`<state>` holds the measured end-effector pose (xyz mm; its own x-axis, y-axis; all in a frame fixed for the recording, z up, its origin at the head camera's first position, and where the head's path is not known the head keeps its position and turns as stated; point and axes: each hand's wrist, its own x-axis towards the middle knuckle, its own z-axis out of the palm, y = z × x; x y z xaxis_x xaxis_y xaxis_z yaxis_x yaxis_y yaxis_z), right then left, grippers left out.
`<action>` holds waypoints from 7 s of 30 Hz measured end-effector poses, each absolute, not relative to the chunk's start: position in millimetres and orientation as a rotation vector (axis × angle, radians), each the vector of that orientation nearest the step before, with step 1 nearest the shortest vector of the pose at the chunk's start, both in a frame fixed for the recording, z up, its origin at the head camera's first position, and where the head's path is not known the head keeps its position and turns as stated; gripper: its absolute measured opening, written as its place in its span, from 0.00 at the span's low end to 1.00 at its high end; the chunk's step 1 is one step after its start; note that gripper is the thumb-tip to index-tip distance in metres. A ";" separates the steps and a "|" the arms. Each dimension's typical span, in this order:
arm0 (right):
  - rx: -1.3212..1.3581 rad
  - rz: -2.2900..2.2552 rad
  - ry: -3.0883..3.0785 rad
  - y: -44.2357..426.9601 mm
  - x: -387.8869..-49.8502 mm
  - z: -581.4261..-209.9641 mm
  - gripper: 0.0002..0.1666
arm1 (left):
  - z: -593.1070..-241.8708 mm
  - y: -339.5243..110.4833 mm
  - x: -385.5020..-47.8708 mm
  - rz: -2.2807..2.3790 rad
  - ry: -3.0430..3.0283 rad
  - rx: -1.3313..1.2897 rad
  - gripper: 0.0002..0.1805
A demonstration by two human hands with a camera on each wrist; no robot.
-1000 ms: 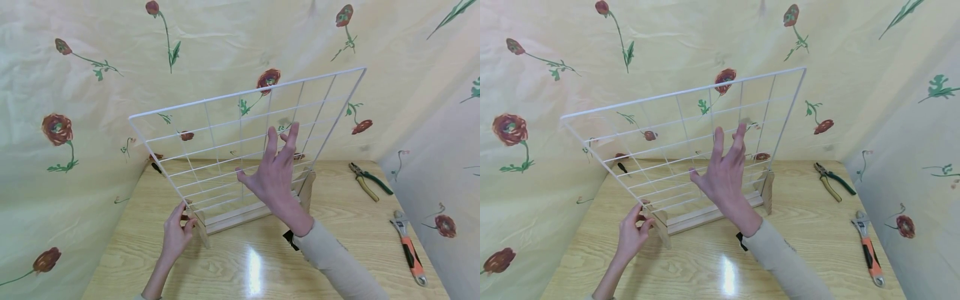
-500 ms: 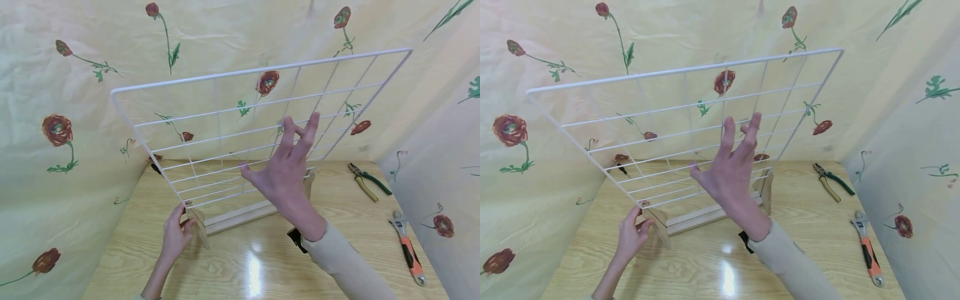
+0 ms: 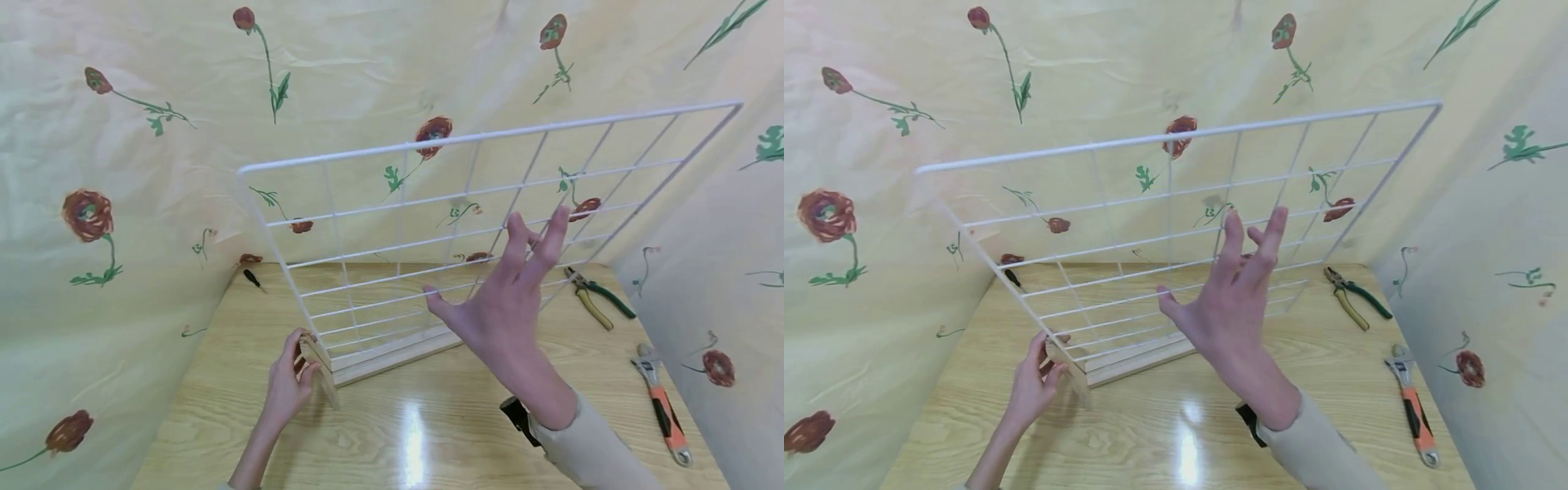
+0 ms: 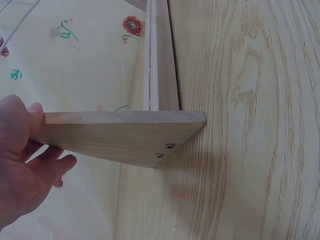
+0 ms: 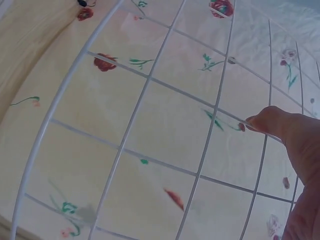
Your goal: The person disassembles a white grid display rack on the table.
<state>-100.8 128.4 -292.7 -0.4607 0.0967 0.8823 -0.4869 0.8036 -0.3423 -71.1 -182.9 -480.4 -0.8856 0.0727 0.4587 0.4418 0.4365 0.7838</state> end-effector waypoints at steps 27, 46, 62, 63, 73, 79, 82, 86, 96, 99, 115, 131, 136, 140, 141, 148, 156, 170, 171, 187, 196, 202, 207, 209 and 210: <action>0.092 0.667 -2.187 190.7 -77.8 -353.3 0.81 | -478.4 -179.7 -69.4 -1.427 -2.233 -0.529 0.39; 0.121 0.605 -2.186 194.9 -79.8 -366.4 0.81 | -456.3 -172.7 -51.4 -1.368 -2.183 -0.516 0.32; 0.116 0.629 -2.197 192.4 -84.0 -370.0 0.78 | -459.2 -170.8 -41.5 -1.292 -2.169 -0.409 0.34; 0.120 0.620 -2.192 192.4 -84.3 -370.2 0.78 | -459.1 -170.6 -41.1 -1.291 -2.169 -0.402 0.33; 0.153 0.583 -2.163 191.2 -87.2 -371.2 0.78 | -455.8 -166.5 -35.7 -1.205 -2.165 -0.336 0.33; 0.160 0.583 -2.167 190.7 -87.7 -371.0 0.79 | -455.3 -164.5 -33.6 -1.159 -2.155 -0.309 0.35; 0.160 0.587 -2.171 190.3 -87.9 -371.0 0.78 | -455.8 -163.7 -32.6 -1.138 -2.160 -0.286 0.37; 0.161 0.585 -2.166 190.0 -88.1 -371.3 0.77 | -456.4 -163.0 -31.4 -1.151 -2.165 -0.265 0.37; 0.187 0.585 -2.132 190.1 -90.0 -373.9 0.74 | -456.3 -162.0 -30.1 -1.144 -2.134 -0.293 0.38; 0.191 0.581 -2.127 190.5 -91.0 -375.3 0.72 | -456.8 -161.6 -29.5 -1.130 -2.126 -0.294 0.38; 0.190 0.586 -2.133 188.0 -89.5 -378.1 0.78 | -459.5 -158.9 -21.6 -1.122 -2.121 -0.232 0.36; 0.186 0.591 -2.132 185.8 -91.5 -380.2 0.77 | -495.3 -170.3 -23.0 -1.136 -2.127 -0.184 0.37; 0.194 0.592 -2.110 185.2 -92.6 -381.3 0.74 | -496.1 -169.5 -22.4 -1.115 -2.121 -0.186 0.38; 0.202 0.596 -2.099 185.3 -93.7 -382.1 0.73 | -496.2 -168.9 -21.0 -1.108 -2.122 -0.183 0.38; 0.203 0.596 -2.099 185.3 -93.9 -382.3 0.73 | -496.0 -168.9 -20.5 -1.108 -2.121 -0.186 0.38; 0.225 0.593 -2.075 185.3 -96.2 -383.6 0.71 | -497.3 -168.6 -19.7 -1.105 -2.105 -0.182 0.37; 0.213 0.581 -2.084 184.8 -96.1 -385.3 0.70 | -497.3 -167.0 -17.1 -1.103 -2.103 -0.160 0.38; 0.226 0.579 -2.096 185.4 -95.1 -387.2 0.71 | -501.9 -168.1 -14.7 -1.005 -2.141 -0.081 0.31; 0.226 0.576 -2.096 185.3 -95.1 -387.2 0.71 | -502.2 -168.0 -14.8 -1.003 -2.132 -0.083 0.31; 0.236 0.577 -2.111 186.6 -93.8 -388.3 0.73 | -503.7 -167.5 -15.5 -0.937 -2.066 -0.120 0.35; 0.239 0.569 -2.120 185.8 -94.0 -388.4 0.74 | -503.0 -167.4 -13.9 -0.968 -2.053 -0.122 0.36; 0.238 0.567 -2.118 185.6 -94.5 -389.1 0.72 | -505.6 -167.9 -14.5 -0.949 -2.032 -0.130 0.37; 0.240 0.573 -2.113 185.3 -94.6 -390.0 0.71 | -506.3 -167.7 -12.8 -0.940 -2.032 -0.118 0.37; 0.233 0.574 -2.118 185.2 -94.2 -390.1 0.71 | -505.7 -167.3 -11.4 -0.931 -2.043 -0.103 0.36; 0.228 0.574 -2.123 185.2 -93.8 -390.1 0.72 | -505.3 -167.1 -10.6 -0.928 -2.048 -0.098 0.36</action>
<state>-93.8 185.2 -390.1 -0.5800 0.0499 0.8131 -0.3664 0.8755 -0.3151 -10.6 -167.1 -505.3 -0.6255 -0.2559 0.7370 0.3854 0.7200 0.5771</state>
